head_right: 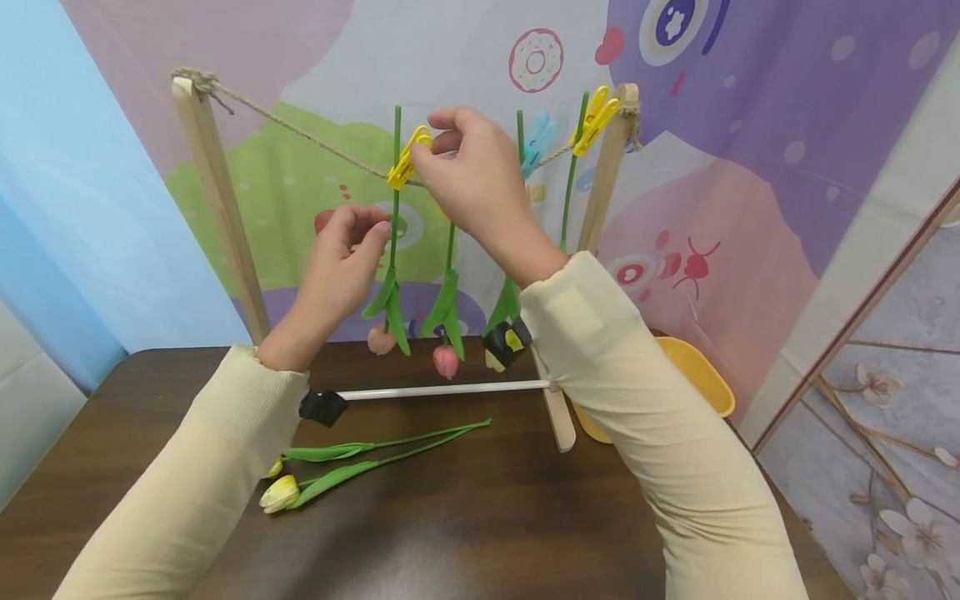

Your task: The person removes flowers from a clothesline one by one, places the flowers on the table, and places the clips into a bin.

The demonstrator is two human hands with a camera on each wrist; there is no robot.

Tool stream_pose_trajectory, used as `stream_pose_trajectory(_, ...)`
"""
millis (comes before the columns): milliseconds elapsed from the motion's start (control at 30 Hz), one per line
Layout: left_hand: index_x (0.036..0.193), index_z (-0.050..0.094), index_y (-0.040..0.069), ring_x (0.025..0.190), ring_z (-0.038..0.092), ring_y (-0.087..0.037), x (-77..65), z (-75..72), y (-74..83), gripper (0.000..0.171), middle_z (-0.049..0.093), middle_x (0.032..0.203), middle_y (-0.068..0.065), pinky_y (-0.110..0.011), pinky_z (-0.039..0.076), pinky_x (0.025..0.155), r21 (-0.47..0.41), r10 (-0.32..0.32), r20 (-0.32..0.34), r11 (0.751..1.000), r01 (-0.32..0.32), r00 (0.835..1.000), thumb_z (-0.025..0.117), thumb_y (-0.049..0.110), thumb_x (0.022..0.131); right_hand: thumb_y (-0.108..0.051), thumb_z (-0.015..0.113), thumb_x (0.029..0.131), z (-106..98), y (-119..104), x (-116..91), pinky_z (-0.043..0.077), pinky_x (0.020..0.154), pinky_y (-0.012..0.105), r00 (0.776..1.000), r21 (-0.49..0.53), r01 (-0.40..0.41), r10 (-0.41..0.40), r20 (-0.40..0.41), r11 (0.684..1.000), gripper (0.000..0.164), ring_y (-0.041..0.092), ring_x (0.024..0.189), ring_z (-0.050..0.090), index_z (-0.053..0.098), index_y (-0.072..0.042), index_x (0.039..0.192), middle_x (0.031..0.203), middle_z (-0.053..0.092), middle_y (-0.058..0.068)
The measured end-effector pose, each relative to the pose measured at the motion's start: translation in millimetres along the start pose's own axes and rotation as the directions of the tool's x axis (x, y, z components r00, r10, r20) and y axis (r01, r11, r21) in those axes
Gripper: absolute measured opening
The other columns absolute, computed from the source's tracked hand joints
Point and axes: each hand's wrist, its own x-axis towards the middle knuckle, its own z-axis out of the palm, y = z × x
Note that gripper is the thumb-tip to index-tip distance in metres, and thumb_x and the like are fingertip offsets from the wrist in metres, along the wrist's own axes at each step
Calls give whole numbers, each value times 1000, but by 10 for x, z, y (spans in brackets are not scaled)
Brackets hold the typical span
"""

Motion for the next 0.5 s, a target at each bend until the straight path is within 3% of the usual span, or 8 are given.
stream_pose_trajectory(233,123,49,6,104,57,-20,26,46,22,31,58,115,-11,-34,45,91,-29,-13,36,999,14,999,45,23,98,-24,55,92,-9,0,22,49,89,23,994,15,-15,13,111,1000,50,12,113,59,44,-11,138,132,56,6)
stream_pose_trajectory(500,125,49,4,100,61,-24,40,72,31,31,60,112,-15,-33,47,89,-115,-26,60,993,33,998,43,21,99,-20,54,92,23,7,18,50,87,23,997,92,-30,23,76,995,48,10,111,59,44,-12,138,128,58,6)
